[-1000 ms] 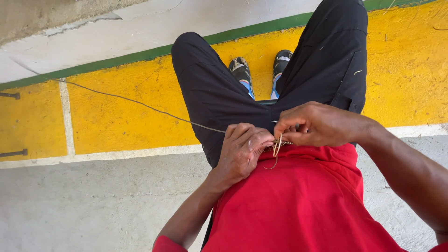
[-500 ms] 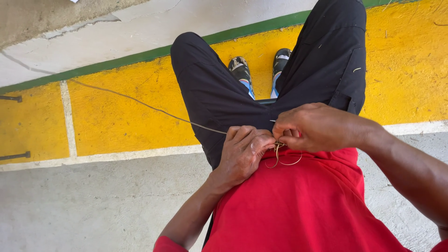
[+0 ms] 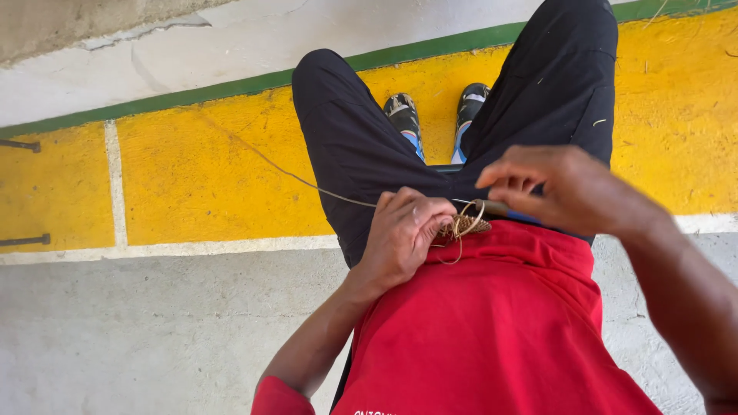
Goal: Weaving a small circular base or coaster using natural fibers and a small hand tool.
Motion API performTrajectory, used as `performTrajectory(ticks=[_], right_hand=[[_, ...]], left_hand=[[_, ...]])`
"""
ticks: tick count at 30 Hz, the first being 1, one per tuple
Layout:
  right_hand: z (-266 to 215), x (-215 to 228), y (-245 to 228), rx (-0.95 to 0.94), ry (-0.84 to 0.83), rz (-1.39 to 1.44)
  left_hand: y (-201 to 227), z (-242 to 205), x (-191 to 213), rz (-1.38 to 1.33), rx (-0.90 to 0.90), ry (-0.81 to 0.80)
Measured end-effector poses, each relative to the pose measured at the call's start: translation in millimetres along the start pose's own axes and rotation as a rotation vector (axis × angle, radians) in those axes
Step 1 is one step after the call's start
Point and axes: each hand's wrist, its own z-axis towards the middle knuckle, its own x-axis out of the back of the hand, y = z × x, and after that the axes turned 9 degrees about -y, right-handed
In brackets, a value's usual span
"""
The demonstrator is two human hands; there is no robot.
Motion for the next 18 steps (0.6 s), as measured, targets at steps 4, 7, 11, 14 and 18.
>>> performTrajectory(ticks=[4,7,11,14,18], right_hand=[[3.4,-29.1,-7.2,-0.050,-0.026,-0.089],[7.8,-41.9,-3.2,0.141,0.239,-0.105],[7.6,-50.9,1.8,0.155,0.365,-0.243],[-0.2,-60.4,8.6,0.251,0.438,-0.266],[-19.5,-67.4,29.8,0.130,0.423,-0.129]], left_hand=[[-1.4,10.9,5.9,-0.049,0.064,-0.064],[-0.3,14.7,8.0,-0.082,0.109,-0.107],[-2.1,17.5,1.4,-0.111,0.103,-0.130],[-3.8,13.4,-5.8,-0.116,0.081,-0.089],[-2.3,19.8,-3.8,-0.164,0.066,-0.024]])
